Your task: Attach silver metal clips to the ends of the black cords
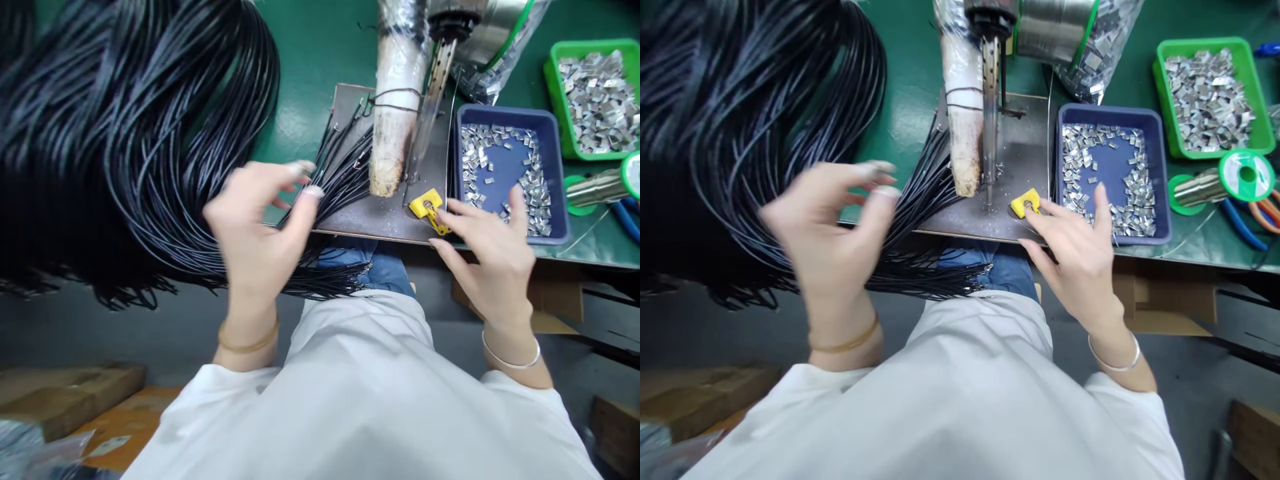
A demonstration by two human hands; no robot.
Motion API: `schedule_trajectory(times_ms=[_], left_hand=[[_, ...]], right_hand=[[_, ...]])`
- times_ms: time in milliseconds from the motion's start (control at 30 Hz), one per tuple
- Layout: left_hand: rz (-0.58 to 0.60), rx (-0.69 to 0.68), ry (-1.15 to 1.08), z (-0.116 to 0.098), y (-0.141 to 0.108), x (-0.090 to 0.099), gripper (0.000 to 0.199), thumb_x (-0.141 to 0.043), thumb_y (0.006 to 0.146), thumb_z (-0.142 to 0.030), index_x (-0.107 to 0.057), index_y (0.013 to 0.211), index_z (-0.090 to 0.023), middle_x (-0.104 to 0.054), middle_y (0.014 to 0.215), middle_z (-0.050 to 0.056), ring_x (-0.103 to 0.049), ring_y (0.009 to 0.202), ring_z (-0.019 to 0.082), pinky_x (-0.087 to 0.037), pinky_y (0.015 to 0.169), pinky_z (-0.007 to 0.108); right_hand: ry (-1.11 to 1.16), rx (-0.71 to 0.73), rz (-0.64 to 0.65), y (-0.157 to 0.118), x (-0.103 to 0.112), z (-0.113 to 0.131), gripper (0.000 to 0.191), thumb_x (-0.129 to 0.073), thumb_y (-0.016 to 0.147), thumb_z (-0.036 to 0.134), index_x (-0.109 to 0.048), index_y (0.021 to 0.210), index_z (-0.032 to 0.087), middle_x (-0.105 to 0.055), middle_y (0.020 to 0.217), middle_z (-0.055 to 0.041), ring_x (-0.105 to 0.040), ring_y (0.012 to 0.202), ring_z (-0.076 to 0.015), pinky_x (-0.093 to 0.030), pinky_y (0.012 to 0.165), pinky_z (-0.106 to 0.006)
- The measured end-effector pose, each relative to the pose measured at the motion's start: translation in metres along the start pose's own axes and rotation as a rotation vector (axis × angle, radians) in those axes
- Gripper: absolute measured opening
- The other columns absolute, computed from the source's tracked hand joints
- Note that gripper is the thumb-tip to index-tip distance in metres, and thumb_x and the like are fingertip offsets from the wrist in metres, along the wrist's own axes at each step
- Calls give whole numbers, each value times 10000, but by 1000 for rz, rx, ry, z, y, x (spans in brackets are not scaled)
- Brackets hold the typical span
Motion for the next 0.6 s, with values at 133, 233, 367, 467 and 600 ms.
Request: schedule_trajectory(times_ms=[133,233,367,467,600], left_hand=[[143,-129,275,14,-14,-45,279,-641,906,-248,-727,1151,-147,-675,954,100,-617,891,224,-493,804,367],[29,-182,350,21,-19,-55,262,-584,926,-210,-752,1117,-145,-644,879,95,-589,835,210,-466,784,349],[-42,-165,358,31,-12,-53,265,-574,925,-212,-761,1104,-156,-663,865,88,-595,816,205,-460,788,335],[17,-130,290,35,-9,-47,266,-588,927,-220,-756,1124,-160,-696,900,97,-620,826,212,-458,775,327],[34,-53,146,43,-14,-30,296,-626,906,-199,-743,1178,-211,-730,928,81,-644,817,207,-450,771,318]], right_hand=[[94,66,-4,-2,-21,-4,232,-697,861,103,-678,1045,243,-767,962,5,-725,1070,-226,-271,1266,-580],[245,64,42,3,-11,4,187,-695,843,70,-666,953,219,-758,930,5,-740,972,-187,-313,1256,-552],[664,193,270,3,16,46,119,-608,875,57,-623,876,175,-719,805,10,-704,743,-117,-487,1145,-447],[701,307,255,-4,40,66,107,-566,934,130,-666,955,164,-709,777,0,-674,677,-110,-596,864,-310],[129,133,-69,-5,56,32,319,-696,851,91,-711,1136,233,-627,640,51,-574,557,-93,-456,571,-255]])
Point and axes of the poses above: each hand's wrist, its own y-axis towards the middle knuckle, its own x-axis out of the back of the hand, z = x × y, the point moved 9 cm from there along y, towards the middle knuckle
